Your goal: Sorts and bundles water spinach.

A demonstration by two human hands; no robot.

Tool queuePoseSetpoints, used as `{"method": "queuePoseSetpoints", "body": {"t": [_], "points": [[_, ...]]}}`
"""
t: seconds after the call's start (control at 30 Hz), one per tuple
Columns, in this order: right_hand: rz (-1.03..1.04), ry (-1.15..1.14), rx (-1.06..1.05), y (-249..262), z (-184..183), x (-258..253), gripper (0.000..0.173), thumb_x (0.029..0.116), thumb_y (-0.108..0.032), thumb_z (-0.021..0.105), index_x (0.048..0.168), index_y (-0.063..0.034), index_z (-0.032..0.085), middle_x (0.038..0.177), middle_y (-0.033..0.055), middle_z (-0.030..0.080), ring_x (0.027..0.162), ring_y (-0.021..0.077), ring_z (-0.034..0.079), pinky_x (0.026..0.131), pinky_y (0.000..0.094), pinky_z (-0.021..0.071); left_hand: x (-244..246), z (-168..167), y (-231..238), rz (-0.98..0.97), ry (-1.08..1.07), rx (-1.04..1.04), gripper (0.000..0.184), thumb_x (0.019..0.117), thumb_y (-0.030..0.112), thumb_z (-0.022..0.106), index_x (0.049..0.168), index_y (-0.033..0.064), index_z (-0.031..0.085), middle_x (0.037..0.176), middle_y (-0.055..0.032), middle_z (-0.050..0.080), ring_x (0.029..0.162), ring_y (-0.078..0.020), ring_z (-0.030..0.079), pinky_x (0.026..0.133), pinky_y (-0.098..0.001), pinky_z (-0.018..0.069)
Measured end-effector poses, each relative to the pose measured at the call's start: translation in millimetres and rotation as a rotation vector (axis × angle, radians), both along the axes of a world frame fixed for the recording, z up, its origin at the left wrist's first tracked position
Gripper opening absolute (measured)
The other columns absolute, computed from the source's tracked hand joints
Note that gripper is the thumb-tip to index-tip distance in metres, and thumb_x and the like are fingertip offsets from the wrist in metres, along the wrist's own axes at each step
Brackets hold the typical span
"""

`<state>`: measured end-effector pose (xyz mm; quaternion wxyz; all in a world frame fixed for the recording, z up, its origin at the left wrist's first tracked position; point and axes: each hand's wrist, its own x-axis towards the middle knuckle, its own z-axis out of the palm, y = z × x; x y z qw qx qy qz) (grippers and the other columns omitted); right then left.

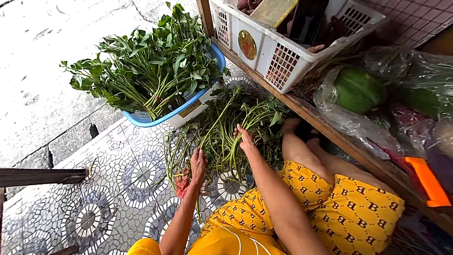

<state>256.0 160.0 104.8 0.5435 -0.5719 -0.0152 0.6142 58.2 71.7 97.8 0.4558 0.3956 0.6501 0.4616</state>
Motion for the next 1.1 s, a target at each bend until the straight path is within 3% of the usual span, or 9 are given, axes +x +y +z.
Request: {"method": "queuePoseSetpoints", "body": {"t": [0.23, 0.47, 0.53, 0.57, 0.6, 0.67, 0.8, 0.93, 1.1], "points": [[0.033, 0.032, 0.04, 0.6, -3.8, -2.5, 0.022, 0.1005, -0.019, 0.068, 0.111, -0.0012, 0.061, 0.08, 0.0054, 0.061, 0.058, 0.0128, 0.058, 0.056, 0.0272, 0.0543, 21.6, -8.9, 4.8, -0.05, -0.026, 0.033, 0.03, 0.1104, 0.009, 0.037, 0.127, -0.006, 0.057, 0.075, 0.001, 0.055, 0.057, -0.0038, 0.053, 0.055, -0.0181, 0.0476], [-0.016, 0.202, 0.181, 1.3, 2.8, 0.7, 0.022, 0.1037, -0.014, 0.06, 0.125, -0.0083, 0.062, 0.099, 0.005, 0.072, 0.061, 0.0087, 0.06, 0.054, 0.0229, 0.0522, 15.8, -18.1, -0.1, -0.278, -0.103, -0.154, 0.034, 0.1109, 0.011, 0.034, 0.117, -0.0056, 0.063, 0.06, 0.0048, 0.047, 0.046, -0.0048, 0.044, 0.046, -0.0203, 0.0417], [-0.006, 0.152, 0.165, 1.9, 5.6, 0.2, 0.014, 0.1018, -0.013, 0.063, 0.114, -0.0055, 0.065, 0.091, 0.0045, 0.07, 0.058, 0.0087, 0.058, 0.054, 0.0232, 0.0518, 14.3, -16.4, 6.8, -0.405, 0.138, -0.238, 0.036, 0.1117, 0.015, 0.035, 0.116, -0.0029, 0.066, 0.066, -0.0008, 0.056, 0.054, -0.0087, 0.055, 0.055, -0.0242, 0.0497], [0.0, 0.109, 0.159, 2.2, 4.5, -0.1, 0.013, 0.1002, -0.013, 0.066, 0.109, -0.0034, 0.067, 0.086, 0.0046, 0.069, 0.056, 0.0088, 0.057, 0.053, 0.0233, 0.0518, 16.6, -11.6, 14.6, -0.474, 0.364, -0.25, 0.037, 0.1113, 0.02, 0.038, 0.121, -0.0001, 0.068, 0.084, -0.0063, 0.067, 0.074, -0.0138, 0.063, 0.073, -0.0311, 0.0535], [0.016, 0.076, 0.156, 2.3, 1.7, -0.1, 0.013, 0.0989, -0.012, 0.068, 0.107, -0.002, 0.067, 0.085, 0.005, 0.069, 0.055, 0.0091, 0.057, 0.054, 0.0238, 0.0521, 21.4, -4.2, 24.0, -0.535, 0.531, -0.211, 0.04, 0.1102, 0.025, 0.041, 0.13, -0.0006, 0.065, 0.113, -0.0167, 0.07, 0.106, -0.0265, 0.067, 0.097, -0.0442, 0.0511], [0.058, 0.04, 0.146, 2.0, -1.6, -2.5, 0.018, 0.0972, -0.013, 0.07, 0.11, -0.0004, 0.066, 0.086, 0.0068, 0.069, 0.057, 0.0099, 0.057, 0.057, 0.0253, 0.0529, 37.4, 8.6, 47.4, -0.546, 0.685, 0.005, 0.043, 0.1076, 0.027, 0.048, 0.138, -0.0014, 0.06, 0.134, -0.0262, 0.062, 0.128, -0.0425, 0.056, 0.11, -0.055, 0.0422], [0.074, 0.049, 0.147, 1.6, -3.3, -7.7, 0.023, 0.0942, -0.008, 0.073, 0.113, 0.0013, 0.063, 0.077, 0.0088, 0.064, 0.059, 0.0146, 0.059, 0.06, 0.0301, 0.056, 74.6, 37.5, 103.7, -0.614, 0.852, 0.597, 0.036, 0.1006, 0.002, 0.056, 0.135, 0.0056, 0.066, 0.134, -0.0239, 0.062, 0.127, -0.0455, 0.057, 0.106, -0.0572, 0.046], [0.073, 0.081, 0.159, 1.5, -0.8, -7.6, 0.017, 0.0953, -0.002, 0.069, 0.109, 0.0045, 0.061, 0.076, 0.0111, 0.063, 0.053, 0.015, 0.057, 0.053, 0.0284, 0.0547, 82.8, 59.6, 141.8, -0.857, 1.133, 0.829, 0.037, 0.0918, -0.009, 0.062, 0.125, 0.0035, 0.071, 0.143, -0.0222, 0.057, 0.138, -0.0462, 0.048, 0.117, -0.0613, 0.032], [0.046, 0.134, 0.186, 4.5, -3.1, -7.4, 0.014, 0.097, 0.001, 0.065, 0.108, 0.0081, 0.061, 0.084, 0.0141, 0.068, 0.05, 0.0121, 0.055, 0.047, 0.0242, 0.0506, 75.5, 62.7, 162.2, -1.016, 1.241, 0.935, 0.017, 0.0938, -0.006, 0.061, 0.101, 0.0016, 0.075, 0.103, -0.0173, 0.073, 0.111, -0.0388, 0.066, 0.113, -0.0637, 0.0339]]}}
